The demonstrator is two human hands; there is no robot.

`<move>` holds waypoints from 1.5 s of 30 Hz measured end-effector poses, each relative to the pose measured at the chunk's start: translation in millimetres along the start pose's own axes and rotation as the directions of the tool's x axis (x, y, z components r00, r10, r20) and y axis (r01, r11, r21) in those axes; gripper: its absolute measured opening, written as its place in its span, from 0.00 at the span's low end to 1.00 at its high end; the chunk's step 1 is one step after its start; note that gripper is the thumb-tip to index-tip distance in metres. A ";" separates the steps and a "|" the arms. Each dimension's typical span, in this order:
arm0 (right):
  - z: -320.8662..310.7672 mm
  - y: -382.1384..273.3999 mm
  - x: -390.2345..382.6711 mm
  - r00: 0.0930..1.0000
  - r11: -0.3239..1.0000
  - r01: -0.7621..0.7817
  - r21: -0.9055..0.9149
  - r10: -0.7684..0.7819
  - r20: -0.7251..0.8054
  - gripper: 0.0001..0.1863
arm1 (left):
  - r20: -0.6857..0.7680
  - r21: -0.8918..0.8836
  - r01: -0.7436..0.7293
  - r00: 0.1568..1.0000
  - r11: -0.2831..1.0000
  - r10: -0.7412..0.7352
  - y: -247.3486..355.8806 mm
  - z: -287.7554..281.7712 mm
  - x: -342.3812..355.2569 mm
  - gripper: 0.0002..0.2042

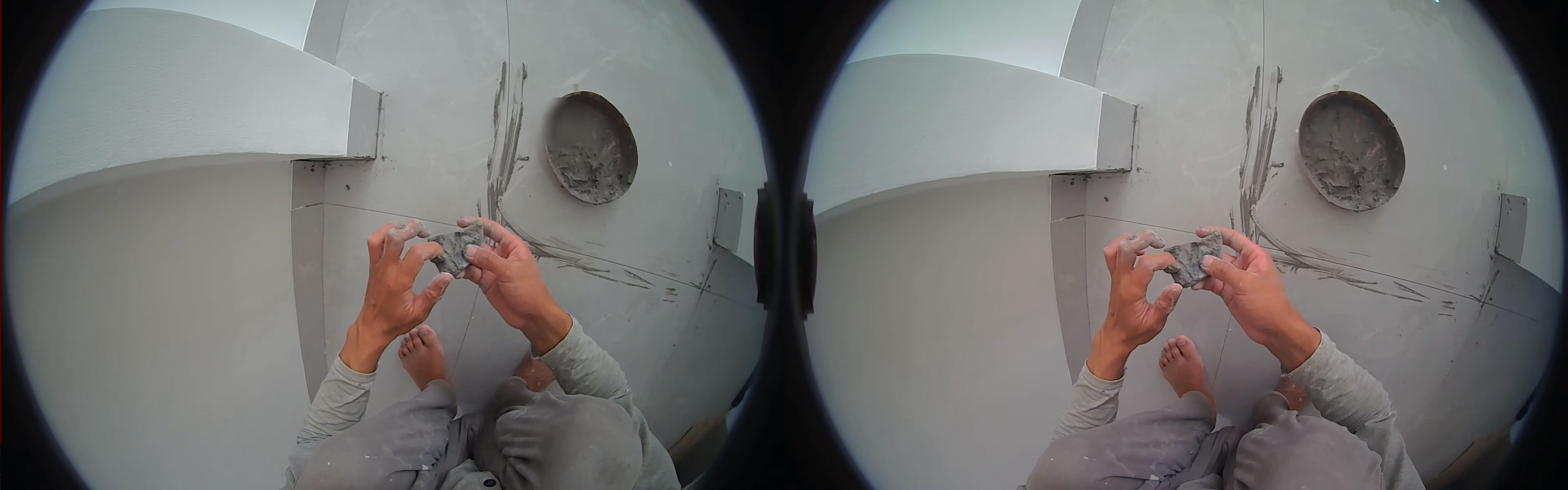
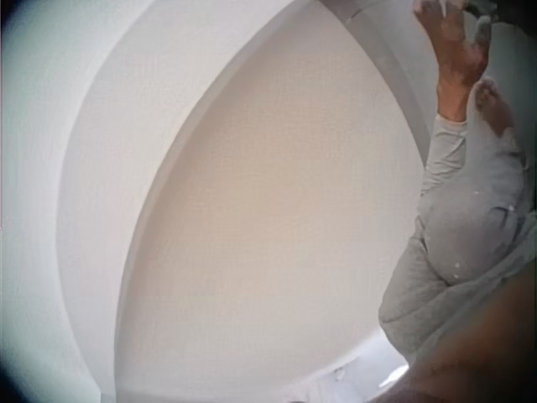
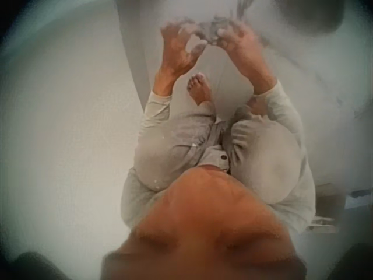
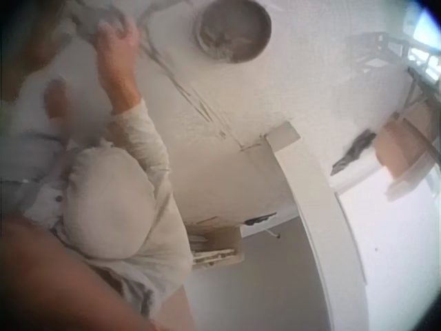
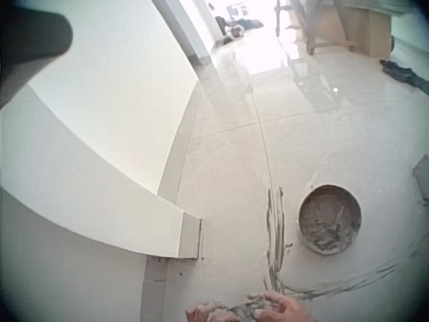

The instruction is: The person applies grout to the floor tile seams using a small spreader, taking material from a bowl and pressing it into the gaps between the tiles and against the wall base.

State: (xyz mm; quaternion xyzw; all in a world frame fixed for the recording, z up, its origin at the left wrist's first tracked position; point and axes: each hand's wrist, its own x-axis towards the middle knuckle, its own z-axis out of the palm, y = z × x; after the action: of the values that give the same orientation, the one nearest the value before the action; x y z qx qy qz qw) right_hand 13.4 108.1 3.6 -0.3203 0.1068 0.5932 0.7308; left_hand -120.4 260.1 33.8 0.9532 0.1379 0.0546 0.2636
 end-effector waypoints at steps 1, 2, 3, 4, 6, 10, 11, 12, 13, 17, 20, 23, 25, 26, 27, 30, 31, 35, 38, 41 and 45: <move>-0.4 -2.6 1.0 0.999 1.000 0.016 0.002 -0.016 -0.033 0.22 | -0.047 -0.039 0.006 0.999 0.999 -0.008 -1.1 1.0 -1.1 0.18; -1.4 -5.8 2.4 0.998 0.999 0.031 0.004 -0.031 -0.063 0.22 | -0.094 -0.075 0.010 0.995 0.997 -0.017 -3.5 0.9 -2.3 0.17; -4.0 -9.0 4.9 0.998 1.000 0.025 0.009 -0.024 -0.054 0.22 | -0.094 -0.065 0.017 0.995 0.998 -0.023 -10.9 0.3 -5.0 0.17; -7.6 -12.7 7.9 0.994 0.996 0.084 -0.020 -0.085 -0.065 0.22 | -0.158 -0.058 0.117 0.979 0.991 -0.125 -22.5 0.1 -8.6 0.17; -11.2 -18.5 12.1 0.988 0.990 0.136 -0.046 -0.139 -0.063 0.22 | -0.227 -0.047 0.224 0.947 0.973 -0.229 -42.7 -3.8 -8.7 0.18; -15.9 -20.2 15.3 0.985 0.983 0.152 -0.107 -0.159 -0.062 0.22 | -0.261 0.535 0.494 0.868 0.686 -0.422 -84.4 -11.5 15.3 0.29; -18.7 -17.5 14.6 0.986 0.984 0.138 -0.114 -0.147 -0.075 0.22 | -0.139 0.731 0.413 0.870 0.543 -0.474 -95.0 -11.5 19.6 0.34; -20.4 -14.8 13.4 0.987 0.984 0.134 -0.115 -0.143 -0.072 0.22 | -0.142 0.731 0.417 0.867 0.540 -0.477 -108.0 -11.3 21.7 0.34; -22.0 -12.1 11.9 0.988 0.985 0.123 -0.123 -0.133 -0.077 0.22 | -0.004 0.831 0.250 0.896 0.498 -0.444 -122.4 -11.7 22.1 0.32; -29.9 -0.5 9.6 0.992 0.984 0.076 -0.160 -0.091 -0.090 0.22 | 0.303 0.949 -0.248 0.890 0.195 -0.342 -164.3 -28.3 18.5 0.31; -35.3 2.3 8.6 0.992 0.984 0.065 -0.163 -0.082 -0.094 0.22 | 0.295 0.955 -0.272 0.854 0.116 -0.428 -167.8 -36.1 28.4 0.32; -36.7 2.2 7.6 0.991 0.987 0.078 -0.142 -0.092 -0.099 0.22 | 0.192 0.953 -0.074 0.896 0.293 -0.400 -144.5 -27.1 33.1 0.38; -32.8 -0.5 5.9 0.990 0.986 0.076 -0.146 -0.092 -0.103 0.21 | 0.071 0.880 0.181 0.864 0.439 -0.498 -128.2 -14.0 39.7 0.40; -30.9 -0.9 5.5 0.990 0.985 0.074 -0.154 -0.092 -0.108 0.21 | -0.023 0.728 0.430 0.794 0.534 -0.608 -122.5 -7.2 43.3 0.44; -31.5 -0.6 5.9 0.990 0.986 0.077 -0.149 -0.093 -0.104 0.21 | -0.025 0.732 0.427 0.795 0.531 -0.606 -120.0 -1.3 46.5 0.44; -35.5 -0.2 5.9 0.990 0.986 0.081 -0.148 -0.097 -0.100 0.21 | -0.158 0.381 0.703 0.689 0.600 -0.707 -126.2 14.6 53.7 0.48; -35.8 -0.5 5.3 0.990 0.985 0.086 -0.149 -0.101 -0.101 0.21 | -0.200 0.343 0.708 0.697 0.617 -0.689 -133.6 21.6 55.5 0.47; -39.2 -4.7 0.8 0.989 0.981 0.099 -0.165 -0.116 -0.096 0.21 | -0.289 0.213 0.692 0.719 0.690 -0.632 -150.6 38.4 56.5 0.45; -40.3 -8.2 -1.4 0.986 0.980 0.095 -0.173 -0.117 -0.119 0.21 | -0.349 0.228 0.641 0.756 0.733 -0.554 -166.7 45.8 46.4 0.45; -44.2 -10.1 -3.1 0.982 0.978 0.105 -0.180 -0.131 -0.140 0.21 | -0.357 0.214 0.663 0.737 0.718 -0.574 -169.8 48.9 41.7 0.44; -47.2 -12.5 -3.3 0.979 0.975 0.112 -0.190 -0.141 -0.149 0.21 | -0.281 0.202 0.741 0.670 0.640 -0.687 -165.4 45.4 44.1 0.40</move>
State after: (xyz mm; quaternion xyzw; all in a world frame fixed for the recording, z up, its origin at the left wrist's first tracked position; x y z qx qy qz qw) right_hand 34.8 76.3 -26.8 -0.4383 0.0906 0.5246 0.7242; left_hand -109.0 386.9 -89.3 0.8393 0.5338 0.0088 0.1025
